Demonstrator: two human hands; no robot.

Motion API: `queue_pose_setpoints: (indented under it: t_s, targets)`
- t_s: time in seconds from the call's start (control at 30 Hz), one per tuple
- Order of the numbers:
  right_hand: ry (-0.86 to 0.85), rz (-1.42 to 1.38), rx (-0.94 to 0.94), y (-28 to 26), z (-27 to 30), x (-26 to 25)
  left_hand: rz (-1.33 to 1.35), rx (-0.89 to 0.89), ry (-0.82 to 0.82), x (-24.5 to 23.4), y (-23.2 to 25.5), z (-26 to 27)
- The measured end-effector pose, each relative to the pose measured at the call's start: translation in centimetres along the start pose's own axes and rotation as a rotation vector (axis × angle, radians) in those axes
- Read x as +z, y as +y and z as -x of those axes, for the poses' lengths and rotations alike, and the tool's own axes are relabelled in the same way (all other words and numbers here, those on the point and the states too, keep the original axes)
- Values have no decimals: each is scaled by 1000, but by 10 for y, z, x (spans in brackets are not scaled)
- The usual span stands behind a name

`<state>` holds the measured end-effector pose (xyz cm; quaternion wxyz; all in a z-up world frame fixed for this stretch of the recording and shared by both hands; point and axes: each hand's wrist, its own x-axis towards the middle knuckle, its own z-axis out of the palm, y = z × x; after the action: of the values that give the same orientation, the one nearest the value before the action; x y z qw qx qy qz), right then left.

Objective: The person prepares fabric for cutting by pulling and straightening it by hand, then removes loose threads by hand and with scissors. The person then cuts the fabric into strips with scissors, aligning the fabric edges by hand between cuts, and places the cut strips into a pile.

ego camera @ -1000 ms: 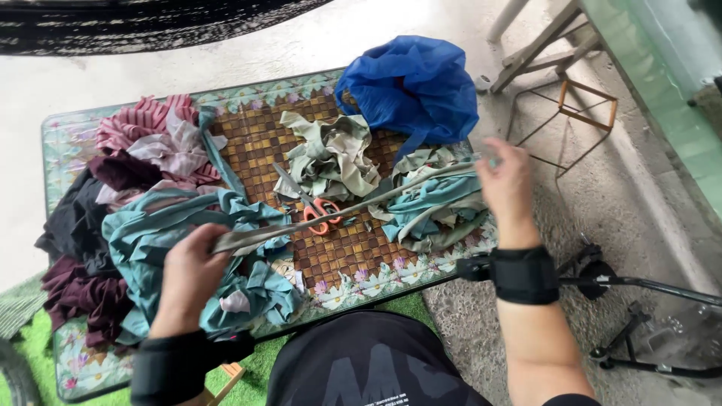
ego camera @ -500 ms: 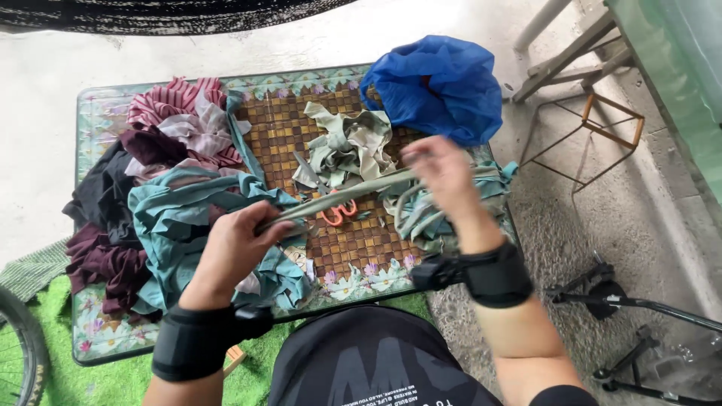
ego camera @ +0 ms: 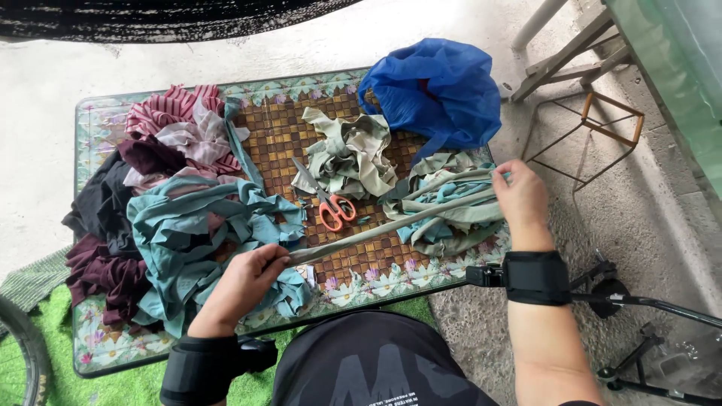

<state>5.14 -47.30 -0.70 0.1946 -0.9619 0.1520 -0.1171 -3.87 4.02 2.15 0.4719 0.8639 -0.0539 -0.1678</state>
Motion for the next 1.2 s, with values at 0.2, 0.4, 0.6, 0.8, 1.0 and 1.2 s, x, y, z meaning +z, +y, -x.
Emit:
queue_pose_setpoints:
  t_s: [0.2,0.4,0.6,0.8,1.0,1.2]
  targets:
    - [-63,311,31,5,6,17,-60,225,46,7,-11,-9]
    - [-194,-162,-600,-131,45,16,113,-23,-28,22,7,-24]
    - [-673,-211,-509,-181,67,87,67,86,244,29,-22,-51]
    - [-637,129,-629,-149,114,154,-216,58,442,14,-70,-65]
    - [-546,77,-557,-112,136,199,-462,-18,180,50,-85,-92]
    - [-656,-301,-358,-128,124,159,-535,-43,196,69,-98,-112]
